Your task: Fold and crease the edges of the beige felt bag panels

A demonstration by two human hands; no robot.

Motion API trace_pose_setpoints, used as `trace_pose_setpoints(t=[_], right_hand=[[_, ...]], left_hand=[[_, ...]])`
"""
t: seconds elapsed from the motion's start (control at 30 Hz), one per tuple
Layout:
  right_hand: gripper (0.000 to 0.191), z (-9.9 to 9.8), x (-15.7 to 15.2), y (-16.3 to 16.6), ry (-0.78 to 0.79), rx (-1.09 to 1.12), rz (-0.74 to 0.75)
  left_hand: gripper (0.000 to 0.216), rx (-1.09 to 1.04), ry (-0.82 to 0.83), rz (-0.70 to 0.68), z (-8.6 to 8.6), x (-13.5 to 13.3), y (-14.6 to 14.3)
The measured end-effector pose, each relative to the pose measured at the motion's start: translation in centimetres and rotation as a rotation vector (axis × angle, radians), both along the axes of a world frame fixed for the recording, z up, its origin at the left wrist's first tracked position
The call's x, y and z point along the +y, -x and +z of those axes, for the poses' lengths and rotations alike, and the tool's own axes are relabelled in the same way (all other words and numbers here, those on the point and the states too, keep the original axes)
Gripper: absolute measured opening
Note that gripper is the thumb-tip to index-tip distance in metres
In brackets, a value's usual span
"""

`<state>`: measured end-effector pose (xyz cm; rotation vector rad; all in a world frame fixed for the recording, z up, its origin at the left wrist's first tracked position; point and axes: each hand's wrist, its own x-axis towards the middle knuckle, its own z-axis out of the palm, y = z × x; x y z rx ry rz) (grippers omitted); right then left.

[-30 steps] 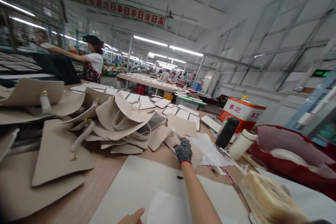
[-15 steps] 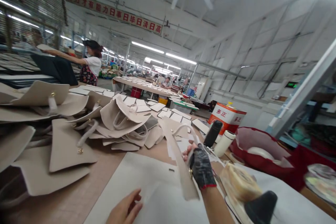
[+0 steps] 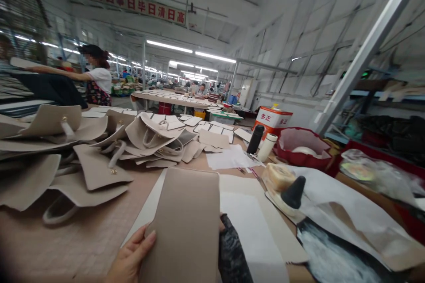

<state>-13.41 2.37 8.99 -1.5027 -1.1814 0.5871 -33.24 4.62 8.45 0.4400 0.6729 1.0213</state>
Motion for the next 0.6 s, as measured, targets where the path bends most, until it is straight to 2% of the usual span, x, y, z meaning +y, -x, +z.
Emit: trace_pose_setpoints(t=[0.07, 0.1, 0.2, 0.33, 0.47, 0.53, 0.6], right_hand=[[0.049, -0.2, -1.6, 1.0, -0.008, 0.089, 0.014], [0.049, -0.1, -2.2, 1.4, -0.015, 0.154, 0.028], [0.038, 1.0, -3.5, 2.5, -0.018, 0.328, 0.074], [0.036, 2.4, -4.3, 3.4, -0.003, 0.459, 0.137], [0.027, 1.9, -4.9, 3.4, 0.069, 0.723, 0.295], [0.025, 1.1, -4.6, 3.7, 0.134, 0.677, 0.305], [0.024, 0.5, -3.2, 5.2, 0.12, 0.506, 0.264]], left_hand=[[0.045, 0.017, 0.041, -0.004, -0.2, -0.5, 1.0], [0.045, 0.025, 0.059, -0.007, -0.3, -0.6, 1.4], [0.05, 0.057, 0.097, -0.01, -0.9, -1.1, 2.1], [0.051, 0.139, 0.12, 0.006, -1.5, -1.8, 2.8], [0.041, 0.175, 0.091, -0.018, -1.8, -1.6, 3.2], [0.041, 0.178, 0.042, -0.01, -1.7, -1.4, 3.4], [0.042, 0.231, -0.083, 0.006, -1.4, -1.7, 4.0]])
